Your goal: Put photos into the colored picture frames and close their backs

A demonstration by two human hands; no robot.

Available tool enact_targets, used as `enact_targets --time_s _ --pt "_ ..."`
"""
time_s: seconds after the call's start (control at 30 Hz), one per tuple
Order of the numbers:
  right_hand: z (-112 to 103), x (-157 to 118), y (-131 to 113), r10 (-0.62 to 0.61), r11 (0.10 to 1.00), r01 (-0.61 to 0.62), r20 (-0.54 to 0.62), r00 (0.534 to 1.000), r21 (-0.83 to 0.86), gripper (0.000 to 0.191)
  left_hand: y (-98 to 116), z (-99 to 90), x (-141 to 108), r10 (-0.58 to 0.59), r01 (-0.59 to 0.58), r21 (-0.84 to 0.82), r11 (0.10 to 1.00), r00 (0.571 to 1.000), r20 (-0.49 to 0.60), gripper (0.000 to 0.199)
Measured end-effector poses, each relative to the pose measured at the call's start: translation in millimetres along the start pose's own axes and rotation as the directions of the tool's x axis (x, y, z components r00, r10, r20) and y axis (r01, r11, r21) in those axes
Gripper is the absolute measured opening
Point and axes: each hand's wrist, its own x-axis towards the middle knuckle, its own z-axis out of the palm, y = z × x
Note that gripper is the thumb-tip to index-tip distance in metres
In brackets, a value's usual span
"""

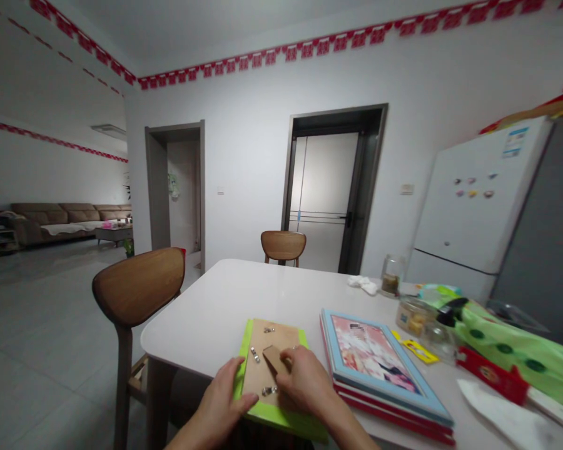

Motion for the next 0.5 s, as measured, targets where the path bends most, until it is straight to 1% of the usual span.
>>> enact_targets --time_s 0.07,0.13,0.2,0.27,0.33,0.37,0.43,0.5 --pt "-12 1 -10 -0.002 1.000 0.002 -0.002 1.000 -0.002 0.029 4 -0.8 8 -0.005 -0.002 -0.136 0.991 0.999 -0.052 0.053" --pt "-20 2 -23 -0.018 1.000 0.018 -0.021 1.000 0.010 0.030 5 -0.2 19 -0.007 -0.020 -0.313 0.949 0.996 -0.084 0.047" --pt "-24 3 -36 -0.053 0.997 0.055 -0.051 0.997 0.053 0.032 3 -0.4 29 -0.043 -0.017 -0.515 0.857 0.994 -0.104 0.044" --pt "-24 3 -41 -0.080 0.986 0.089 -0.069 0.994 0.144 0.035 -5 -4.2 37 -0.116 0.007 -0.676 0.737 0.986 -0.116 0.042" --pt "-21 0 -36 -0.080 0.967 0.098 -0.085 0.993 0.235 0.040 -19 -12.9 40 -0.188 0.022 -0.759 0.651 0.973 -0.133 0.040" --pt "-19 -2 -29 -0.060 0.963 0.082 -0.089 0.994 0.257 0.042 -28 -18.6 40 -0.224 0.027 -0.774 0.633 0.963 -0.150 0.039" --pt "-13 -10 -10 0.000 0.973 0.018 -0.081 0.997 0.229 0.045 -47 -31.2 38 -0.305 0.049 -0.775 0.630 0.934 -0.189 0.037" --pt "-7 -20 13 0.060 0.990 -0.053 -0.049 0.997 0.133 0.045 -67 -42.7 36 -0.382 0.098 -0.763 0.639 0.901 -0.205 0.034"
